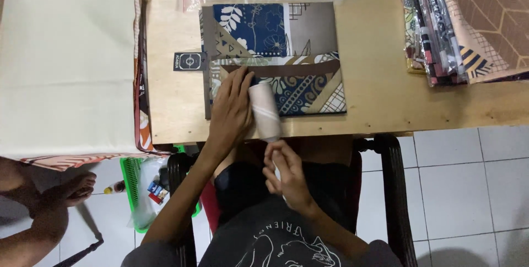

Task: The person uses a lint roller to clean pieces of folded patterned fabric before placing one piece into a clear plastic bag and smoothing it out.

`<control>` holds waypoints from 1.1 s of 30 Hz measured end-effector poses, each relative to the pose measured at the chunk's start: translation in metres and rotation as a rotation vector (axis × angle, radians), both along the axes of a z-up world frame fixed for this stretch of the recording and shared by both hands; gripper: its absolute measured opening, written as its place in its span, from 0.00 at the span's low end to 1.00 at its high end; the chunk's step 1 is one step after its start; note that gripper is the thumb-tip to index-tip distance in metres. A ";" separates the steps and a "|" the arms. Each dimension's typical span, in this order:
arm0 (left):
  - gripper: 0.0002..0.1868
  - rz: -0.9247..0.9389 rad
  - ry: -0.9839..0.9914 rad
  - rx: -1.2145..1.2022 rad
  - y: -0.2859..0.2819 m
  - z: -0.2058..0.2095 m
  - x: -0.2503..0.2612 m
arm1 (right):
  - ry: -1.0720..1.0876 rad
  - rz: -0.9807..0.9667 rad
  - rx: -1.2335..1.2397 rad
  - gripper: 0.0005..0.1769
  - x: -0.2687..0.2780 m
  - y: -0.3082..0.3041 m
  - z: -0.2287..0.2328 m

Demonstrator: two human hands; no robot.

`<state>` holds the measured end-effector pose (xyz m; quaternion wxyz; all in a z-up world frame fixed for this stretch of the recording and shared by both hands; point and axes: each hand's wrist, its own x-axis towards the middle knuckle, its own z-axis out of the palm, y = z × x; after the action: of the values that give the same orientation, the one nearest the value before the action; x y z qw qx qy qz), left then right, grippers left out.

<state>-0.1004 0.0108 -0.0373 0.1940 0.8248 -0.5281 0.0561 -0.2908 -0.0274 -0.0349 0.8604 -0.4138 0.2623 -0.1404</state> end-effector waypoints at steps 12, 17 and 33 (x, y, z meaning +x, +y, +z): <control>0.26 0.074 0.048 0.011 -0.002 -0.021 0.004 | 0.143 -0.347 -0.278 0.09 -0.072 -0.085 0.005; 0.28 0.064 0.019 0.025 0.000 -0.006 -0.002 | 0.023 -0.172 -0.129 0.09 -0.036 -0.044 0.004; 0.30 0.063 -0.058 0.028 -0.002 -0.005 0.002 | 0.299 -0.316 -0.394 0.12 -0.039 -0.106 0.010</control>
<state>-0.0985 0.0089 -0.0427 0.1652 0.8417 -0.5079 0.0789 -0.3301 -0.1333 -0.0252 0.6825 -0.5431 0.4152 -0.2585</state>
